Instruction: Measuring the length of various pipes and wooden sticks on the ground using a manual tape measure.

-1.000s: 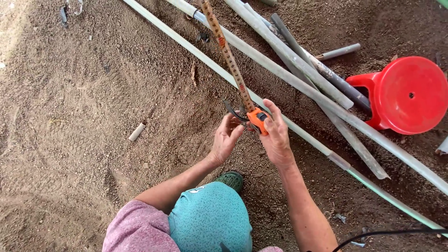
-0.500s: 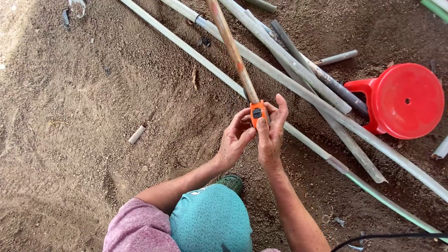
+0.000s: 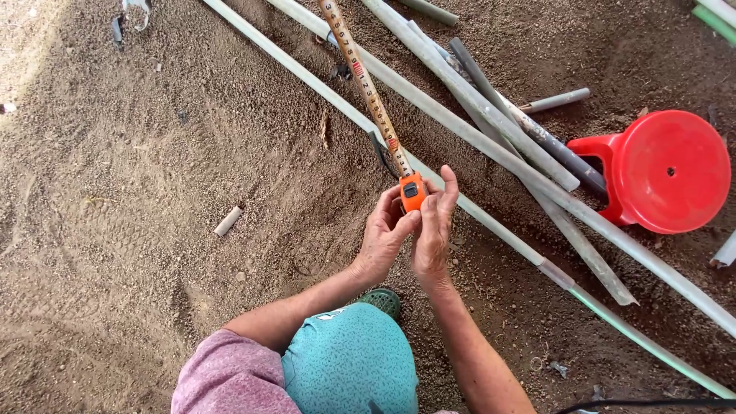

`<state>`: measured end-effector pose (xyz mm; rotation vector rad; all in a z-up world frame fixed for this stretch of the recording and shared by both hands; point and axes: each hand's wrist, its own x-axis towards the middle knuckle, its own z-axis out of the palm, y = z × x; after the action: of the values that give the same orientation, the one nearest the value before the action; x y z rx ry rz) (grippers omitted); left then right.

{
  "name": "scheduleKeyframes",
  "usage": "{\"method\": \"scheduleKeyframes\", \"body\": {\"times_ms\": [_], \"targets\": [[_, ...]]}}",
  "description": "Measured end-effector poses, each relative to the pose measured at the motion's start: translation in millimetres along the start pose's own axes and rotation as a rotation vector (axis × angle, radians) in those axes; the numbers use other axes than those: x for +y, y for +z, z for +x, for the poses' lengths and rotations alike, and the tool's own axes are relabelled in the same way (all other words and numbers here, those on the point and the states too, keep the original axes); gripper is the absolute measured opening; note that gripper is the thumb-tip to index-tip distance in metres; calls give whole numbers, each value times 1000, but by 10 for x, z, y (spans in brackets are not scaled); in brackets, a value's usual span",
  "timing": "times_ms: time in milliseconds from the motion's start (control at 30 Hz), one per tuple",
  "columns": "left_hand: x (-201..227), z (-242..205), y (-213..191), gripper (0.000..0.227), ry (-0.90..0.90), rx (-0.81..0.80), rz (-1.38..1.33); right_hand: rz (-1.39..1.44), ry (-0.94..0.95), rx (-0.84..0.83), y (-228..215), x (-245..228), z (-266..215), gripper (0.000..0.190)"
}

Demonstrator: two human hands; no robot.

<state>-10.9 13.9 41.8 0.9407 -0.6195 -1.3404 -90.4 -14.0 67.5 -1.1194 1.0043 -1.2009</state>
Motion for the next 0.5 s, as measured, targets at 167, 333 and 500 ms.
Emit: {"method": "scheduleKeyframes", "body": {"times_ms": [167, 333, 500], "targets": [[10, 53, -96, 61, 48, 55, 11, 106, 19, -69, 137, -95, -22, 81], [236, 44, -260, 61, 80, 99, 124, 108, 26, -76, -35, 135, 76, 89], [325, 328, -626, 60, 189, 159, 303, 64, 77, -52, -212, 200, 87, 94]]}}
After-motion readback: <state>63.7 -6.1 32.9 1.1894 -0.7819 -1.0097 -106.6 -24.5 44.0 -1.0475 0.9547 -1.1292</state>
